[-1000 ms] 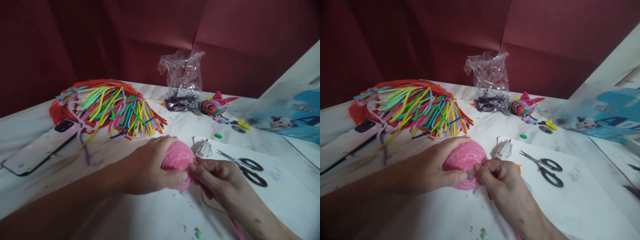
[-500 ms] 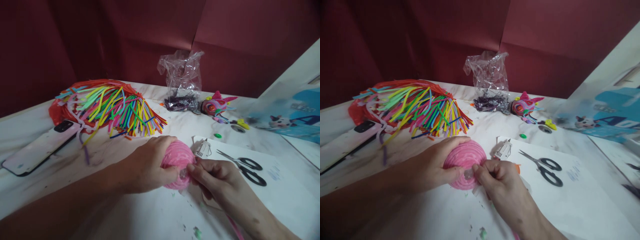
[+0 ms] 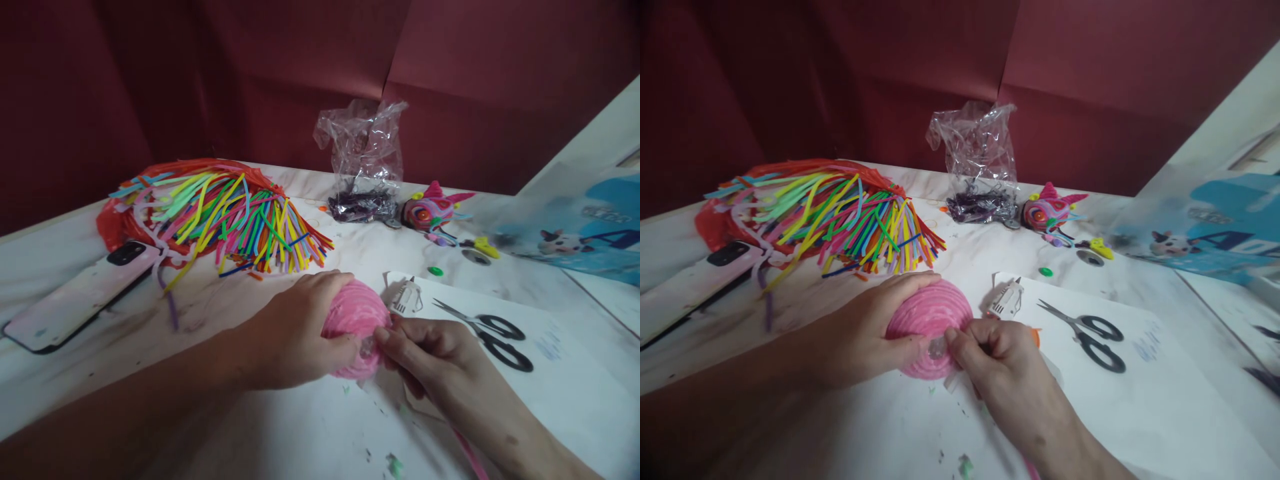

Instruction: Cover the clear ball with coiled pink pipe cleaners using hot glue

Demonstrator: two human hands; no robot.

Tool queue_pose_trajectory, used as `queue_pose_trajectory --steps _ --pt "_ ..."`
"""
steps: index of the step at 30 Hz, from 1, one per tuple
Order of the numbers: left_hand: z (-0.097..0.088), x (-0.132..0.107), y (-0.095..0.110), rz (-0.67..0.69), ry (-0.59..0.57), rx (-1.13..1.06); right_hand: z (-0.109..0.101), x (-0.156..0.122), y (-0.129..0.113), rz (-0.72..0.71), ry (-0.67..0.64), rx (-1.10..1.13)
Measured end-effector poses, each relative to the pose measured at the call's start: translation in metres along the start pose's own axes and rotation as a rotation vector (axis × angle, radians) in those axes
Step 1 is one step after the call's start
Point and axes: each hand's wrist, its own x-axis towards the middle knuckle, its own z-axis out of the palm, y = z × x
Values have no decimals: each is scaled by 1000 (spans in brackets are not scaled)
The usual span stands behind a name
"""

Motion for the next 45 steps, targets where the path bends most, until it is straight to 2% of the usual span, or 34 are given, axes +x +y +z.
queue_pose_trajectory --steps 11,18,28,33,38,41,43,45 --pt "-1 -2 2 9 -8 35 1 3 6 -37 24 12" --pt "5 0 1 35 63 47 0 3 7 -26 1 2" --pt "3 0 1 18 36 -3 -2 3 11 -15 -36 42" --pt "-4 -2 -1 -60 -13 -140 -2 4 10 -13 -59 45" --pt "-6 1 -6 -172 -39 -445 -4 3 12 10 -42 63" --pt "-3 6 -11 -193 65 -619 -4 3 8 -8 -12 3" --pt "-1 10 -15 -191 155 -650 -4 2 4 -1 32 -17" --pt "1 12 -18 -191 198 -652 -3 2 1 5 71 -18"
